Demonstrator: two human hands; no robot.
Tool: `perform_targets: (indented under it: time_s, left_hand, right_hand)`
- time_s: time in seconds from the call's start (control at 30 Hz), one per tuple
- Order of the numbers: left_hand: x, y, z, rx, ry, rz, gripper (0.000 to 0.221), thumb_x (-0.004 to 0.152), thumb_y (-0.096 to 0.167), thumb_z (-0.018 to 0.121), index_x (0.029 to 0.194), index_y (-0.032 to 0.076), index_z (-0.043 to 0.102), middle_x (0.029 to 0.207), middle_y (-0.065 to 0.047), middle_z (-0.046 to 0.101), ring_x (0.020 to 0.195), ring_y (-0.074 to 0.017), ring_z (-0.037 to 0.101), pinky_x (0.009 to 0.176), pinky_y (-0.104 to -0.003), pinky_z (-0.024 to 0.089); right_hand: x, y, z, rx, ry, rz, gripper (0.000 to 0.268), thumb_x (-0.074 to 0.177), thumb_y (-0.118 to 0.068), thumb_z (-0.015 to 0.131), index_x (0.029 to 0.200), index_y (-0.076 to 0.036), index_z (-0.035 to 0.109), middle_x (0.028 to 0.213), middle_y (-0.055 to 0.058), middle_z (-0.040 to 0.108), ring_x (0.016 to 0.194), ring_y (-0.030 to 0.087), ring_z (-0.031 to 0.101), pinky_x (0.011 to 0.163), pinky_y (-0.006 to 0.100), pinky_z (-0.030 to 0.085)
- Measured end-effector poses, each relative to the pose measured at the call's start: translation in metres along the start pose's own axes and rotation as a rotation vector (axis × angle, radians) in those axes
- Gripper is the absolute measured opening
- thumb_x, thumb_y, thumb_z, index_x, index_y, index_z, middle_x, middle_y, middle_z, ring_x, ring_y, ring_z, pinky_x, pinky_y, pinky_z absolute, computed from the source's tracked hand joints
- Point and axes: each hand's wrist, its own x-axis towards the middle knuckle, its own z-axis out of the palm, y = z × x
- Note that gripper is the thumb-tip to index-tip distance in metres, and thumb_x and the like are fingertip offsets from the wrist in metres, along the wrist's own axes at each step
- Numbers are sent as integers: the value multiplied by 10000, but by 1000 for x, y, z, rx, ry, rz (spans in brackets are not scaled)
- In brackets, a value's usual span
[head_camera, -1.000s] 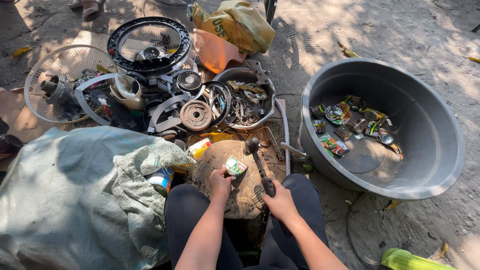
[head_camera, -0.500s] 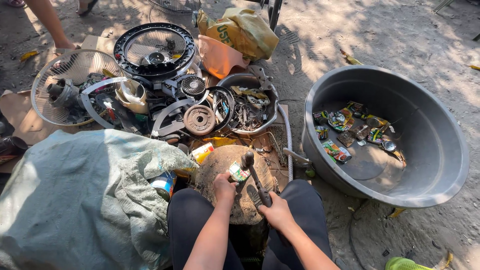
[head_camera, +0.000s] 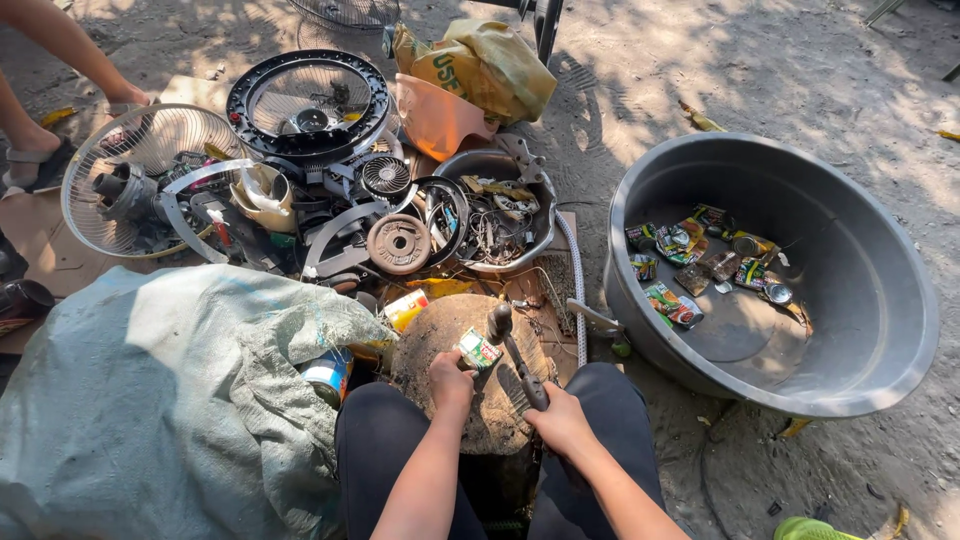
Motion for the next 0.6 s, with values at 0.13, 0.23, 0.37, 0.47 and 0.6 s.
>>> perform_targets:
  time_s: [0.13, 0.23, 0.37, 0.47, 0.6]
  left_hand:
    - [-6, 1, -2, 22, -1, -1, 369, 840, -40, 740, 1189, 81, 720, 1043, -26, 695, 860, -164, 680, 814, -309, 568]
    - [1, -2, 3, 28, 14, 36, 402, 821, -38, 758, 1208, 60, 710, 1076, -44, 702, 910, -188, 690, 862, -314, 568]
    - [1, -1, -1, -5, -2, 22, 392, 818, -75, 722, 1183, 69, 714, 1069, -29, 686, 907, -177, 679, 859, -302, 564]
    - [3, -12, 6, -24, -3, 25, 393, 805, -57, 741, 1181, 52, 714, 1053, -50, 680, 910, -205, 673, 864, -317, 557]
    - [9, -14, 11, -1, 27, 79, 459, 760, -21, 807, 1205, 45, 719, 1044, -76, 687, 928, -242, 674, 904, -331, 547]
  right_hand:
    - [12, 6, 13, 71, 106, -153, 398, 770, -209, 673, 1147, -79, 680, 790, 94, 719, 626, 229, 613, 593, 331, 464]
    - [32, 19, 32, 63, 133, -121, 285, 811, -152, 640, 1094, -123, 628, 807, 98, 705, 692, 270, 640, 647, 366, 482]
    - [38, 26, 31, -133, -18, -13, 312, 798, -181, 676, 1100, -103, 656, 903, 72, 721, 776, 234, 666, 732, 330, 529]
    - [30, 27, 25, -116, -27, 48, 259, 807, -167, 683, 1061, -120, 663, 894, 70, 719, 745, 221, 658, 713, 333, 528]
    - [29, 28, 21, -42, 63, 55, 215, 811, -166, 645, 1014, -95, 626, 858, 100, 715, 724, 259, 636, 692, 360, 505]
